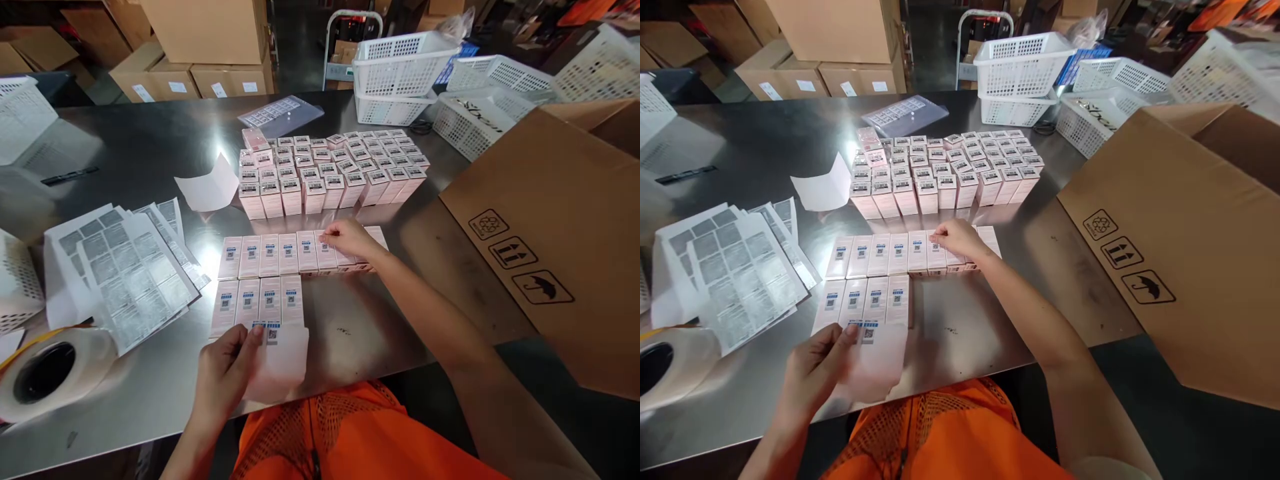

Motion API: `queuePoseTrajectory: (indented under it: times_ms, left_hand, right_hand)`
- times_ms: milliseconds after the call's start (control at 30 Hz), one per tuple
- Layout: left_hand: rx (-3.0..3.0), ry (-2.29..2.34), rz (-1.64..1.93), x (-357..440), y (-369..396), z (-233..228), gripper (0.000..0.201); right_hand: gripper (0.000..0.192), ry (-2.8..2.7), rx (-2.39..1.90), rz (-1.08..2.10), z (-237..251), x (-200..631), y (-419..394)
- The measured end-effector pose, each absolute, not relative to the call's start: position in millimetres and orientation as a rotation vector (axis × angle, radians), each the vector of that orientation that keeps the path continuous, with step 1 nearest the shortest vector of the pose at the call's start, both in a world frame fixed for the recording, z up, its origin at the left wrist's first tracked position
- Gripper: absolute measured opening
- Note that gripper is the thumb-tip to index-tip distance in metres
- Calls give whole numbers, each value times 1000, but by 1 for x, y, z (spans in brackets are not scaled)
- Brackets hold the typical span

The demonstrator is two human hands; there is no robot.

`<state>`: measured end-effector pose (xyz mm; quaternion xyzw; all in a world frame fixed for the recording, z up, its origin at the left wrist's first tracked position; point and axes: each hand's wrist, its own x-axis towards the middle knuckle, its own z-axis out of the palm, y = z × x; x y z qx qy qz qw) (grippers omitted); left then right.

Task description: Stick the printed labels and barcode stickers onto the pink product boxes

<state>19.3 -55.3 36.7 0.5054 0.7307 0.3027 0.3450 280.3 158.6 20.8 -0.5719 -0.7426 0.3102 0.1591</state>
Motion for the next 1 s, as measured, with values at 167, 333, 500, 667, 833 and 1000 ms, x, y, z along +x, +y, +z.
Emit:
queuePoseTrajectory:
  times_ms: [167,333,500,667,833,1000]
  left_hand:
    - [1346,1858,742,15,-57,29,53]
    - [1350,1878,734,16,-59,28,53]
    - [1378,1858,731,22,-58,33,53]
    - [1415,1848,809,23,-55,41,52]
    - [1546,1787,914,24,-48,53,48]
    - [1585,1749,935,35,-40,55,47]
  right_hand:
    - [20,-2122,-1608,773,16,278,154]
    - [12,-2079,-1564,689,9,275,147]
    - [54,-1928,-1598,588,7,270,142]
    - [81,-1511,-1579,686,20,267,133]
    - [31,-1872,-1102,1126,48,247,68]
    - [13,-1910,-859,935,59,230,12]
